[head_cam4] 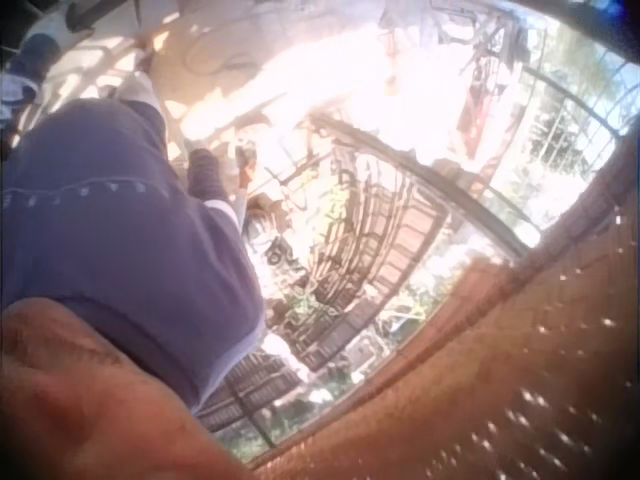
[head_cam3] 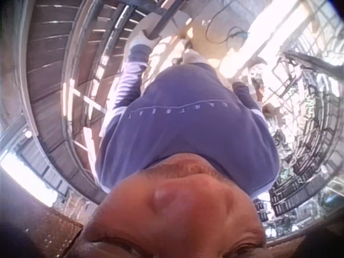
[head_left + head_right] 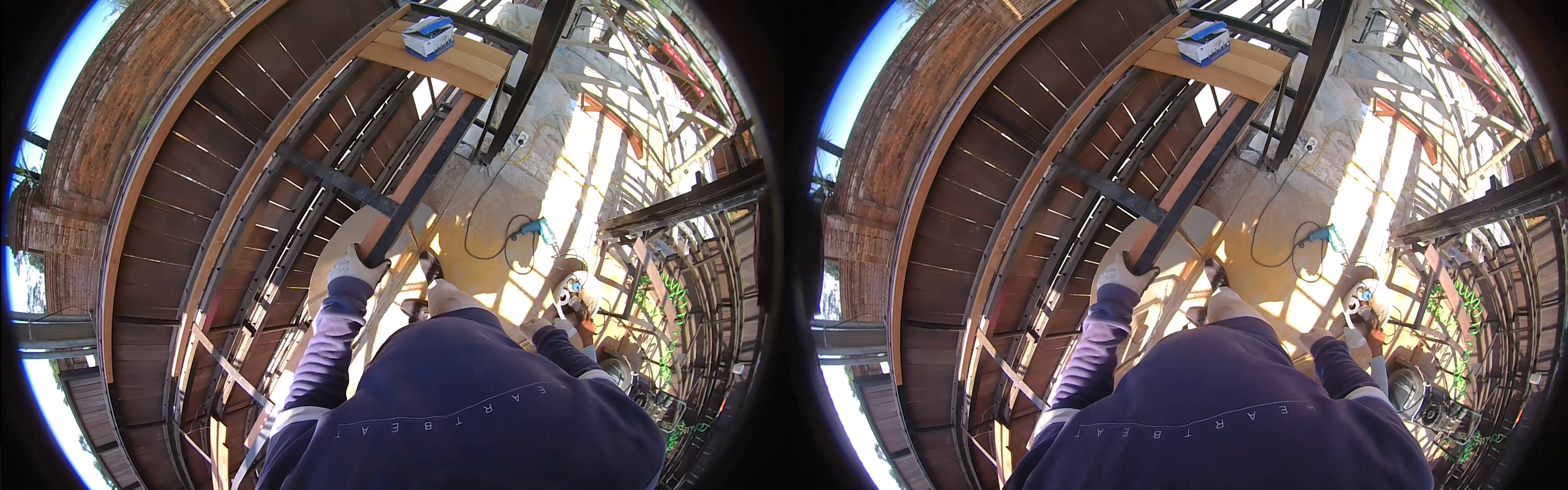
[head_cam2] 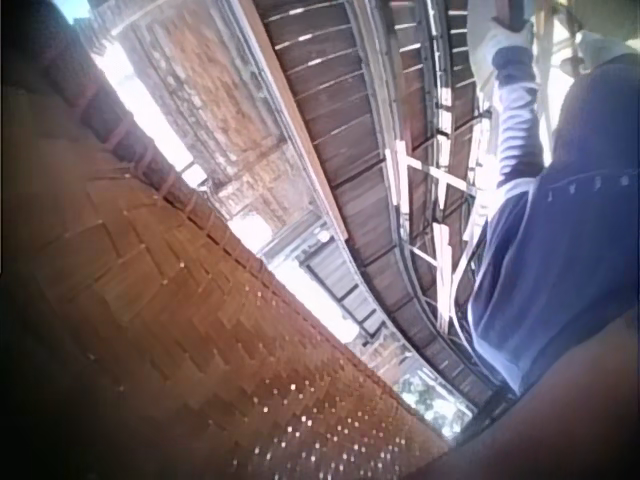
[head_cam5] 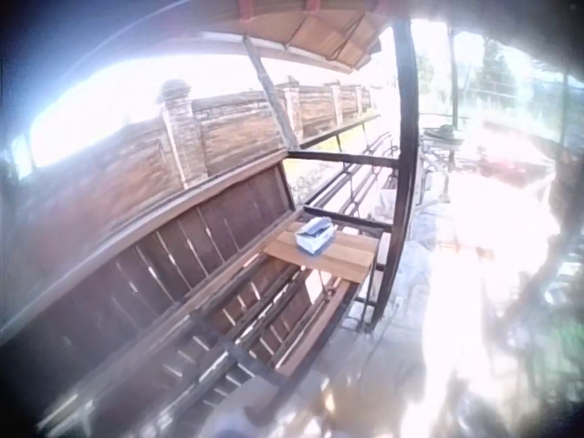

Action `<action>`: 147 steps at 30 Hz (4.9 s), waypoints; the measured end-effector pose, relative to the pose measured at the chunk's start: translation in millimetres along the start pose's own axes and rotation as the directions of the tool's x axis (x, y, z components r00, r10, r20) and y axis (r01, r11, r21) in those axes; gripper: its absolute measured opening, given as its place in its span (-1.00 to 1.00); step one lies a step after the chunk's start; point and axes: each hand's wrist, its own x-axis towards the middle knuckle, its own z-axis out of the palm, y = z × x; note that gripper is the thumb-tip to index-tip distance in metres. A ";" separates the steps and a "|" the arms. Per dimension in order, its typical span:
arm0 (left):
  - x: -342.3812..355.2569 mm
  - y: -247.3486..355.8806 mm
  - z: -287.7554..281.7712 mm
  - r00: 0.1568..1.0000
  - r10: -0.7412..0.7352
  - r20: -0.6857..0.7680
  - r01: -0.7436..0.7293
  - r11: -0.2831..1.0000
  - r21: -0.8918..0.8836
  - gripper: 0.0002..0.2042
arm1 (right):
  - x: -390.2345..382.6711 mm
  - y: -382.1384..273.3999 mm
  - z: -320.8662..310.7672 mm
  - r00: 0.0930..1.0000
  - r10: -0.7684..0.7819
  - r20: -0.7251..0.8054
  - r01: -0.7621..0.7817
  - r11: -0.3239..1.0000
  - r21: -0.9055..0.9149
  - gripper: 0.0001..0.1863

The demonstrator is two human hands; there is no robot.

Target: The person picks up wooden slats, positions them on a curved metal frame, and secures them using a power drill.

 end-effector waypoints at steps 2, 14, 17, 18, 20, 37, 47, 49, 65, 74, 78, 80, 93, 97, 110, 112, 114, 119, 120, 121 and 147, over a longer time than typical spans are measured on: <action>0.5 2.2 -3.9 1.000 0.014 -0.012 -0.014 1.000 0.013 0.08 | 7.5 -18.3 -17.4 0.993 0.071 -0.091 -0.048 0.973 0.228 -0.52; 68.8 -83.8 46.0 0.997 0.032 -0.064 -0.047 0.970 -0.241 -0.44 | -2.3 -122.5 -138.0 0.981 -0.091 -0.173 0.156 0.899 0.410 -0.41; 70.7 -62.5 17.8 0.991 -0.024 0.135 0.051 0.978 -0.203 -0.53 | 13.1 -92.4 -141.7 0.992 0.004 -0.124 0.045 0.921 0.386 -0.41; 97.9 -96.9 48.9 0.990 0.011 0.138 0.019 0.976 -0.217 -0.57 | 21.8 -80.6 -141.8 0.995 0.010 -0.103 0.028 0.933 0.358 -0.41; 92.3 -84.6 38.7 0.958 -0.070 0.277 0.170 0.919 -0.356 -0.51 | 46.4 -55.4 -138.2 0.996 0.033 -0.086 -0.005 0.952 0.306 -0.42; 138.8 -136.0 82.2 0.944 -0.278 0.178 0.281 0.960 0.012 -0.65 | 53.7 -110.1 -253.3 0.981 -0.165 -0.101 0.185 0.952 0.245 -0.49; 119.2 -119.2 49.9 0.975 -0.097 0.198 0.102 0.995 -0.017 -0.52 | 42.0 -152.6 -264.7 0.975 -0.175 -0.133 0.201 0.956 0.212 -0.53; 110.6 -100.1 43.1 0.984 -0.045 0.173 0.048 0.999 -0.012 -0.57 | 40.7 -158.2 -262.3 0.974 -0.177 -0.141 0.205 0.954 0.219 -0.53; 237.4 14.9 115.7 0.969 0.200 0.142 -0.202 0.979 0.000 -0.61 | 26.6 -139.0 -261.9 0.945 -0.187 -0.267 0.273 0.902 0.335 -0.59; 266.3 80.3 62.4 0.960 0.080 0.270 -0.101 0.993 0.064 -0.12 | 31.1 -57.2 -182.0 0.971 0.007 -0.238 0.110 0.872 0.477 -0.51; 300.4 55.4 104.8 0.977 -0.001 0.215 0.008 0.999 -0.033 -0.05 | 60.8 19.4 -123.4 0.980 0.043 -0.193 0.045 0.903 0.428 -0.41; 312.7 13.0 140.0 0.910 0.120 0.397 -0.062 0.986 -0.157 -0.08 | 75.9 86.7 -81.3 0.985 0.077 -0.157 0.016 0.854 0.520 -0.40; 226.7 -84.0 107.6 0.890 0.061 0.453 -0.005 0.992 -0.124 -0.14 | -12.4 -80.6 -216.1 0.982 -0.004 -0.187 0.060 0.954 0.295 -0.50; 206.2 -93.1 95.9 0.887 0.161 0.432 -0.134 0.987 -0.092 -0.15 | -19.5 -103.8 -221.1 0.921 0.124 -0.369 0.128 0.799 0.588 -0.51; 226.7 120.3 71.3 0.817 0.478 0.322 -0.524 0.849 0.068 -0.21 | -59.3 -133.8 -97.0 0.911 0.326 -0.251 -0.091 0.755 0.650 -0.50; 222.4 142.7 70.2 0.782 0.524 0.339 -0.579 0.811 0.083 -0.21 | -65.3 -131.5 -64.9 0.898 0.388 -0.208 -0.126 0.679 0.723 -0.47; 217.7 160.3 71.0 0.746 0.562 0.357 -0.627 0.773 0.094 -0.22 | -80.5 -131.7 -33.2 0.875 0.466 -0.131 -0.190 0.579 0.793 -0.43; 202.2 190.6 81.5 0.656 0.627 0.419 -0.721 0.686 0.102 -0.24 | -94.3 -119.0 57.0 0.929 0.367 -0.046 -0.226 0.660 0.717 -0.34; 198.9 194.7 83.2 0.638 0.636 0.434 -0.737 0.668 0.103 -0.25 | -96.3 -118.8 72.3 0.923 0.385 -0.005 -0.265 0.644 0.718 -0.32; 198.0 199.7 80.5 0.629 0.646 0.432 -0.748 0.655 0.111 -0.25 | -101.0 -122.3 67.1 0.904 0.427 -0.027 -0.272 0.622 0.734 -0.32; 233.6 -89.9 -0.7 0.971 0.084 0.223 -0.148 0.947 0.286 -0.35 | -69.3 -133.3 -71.4 0.864 0.382 -0.328 -0.011 0.666 0.746 -0.39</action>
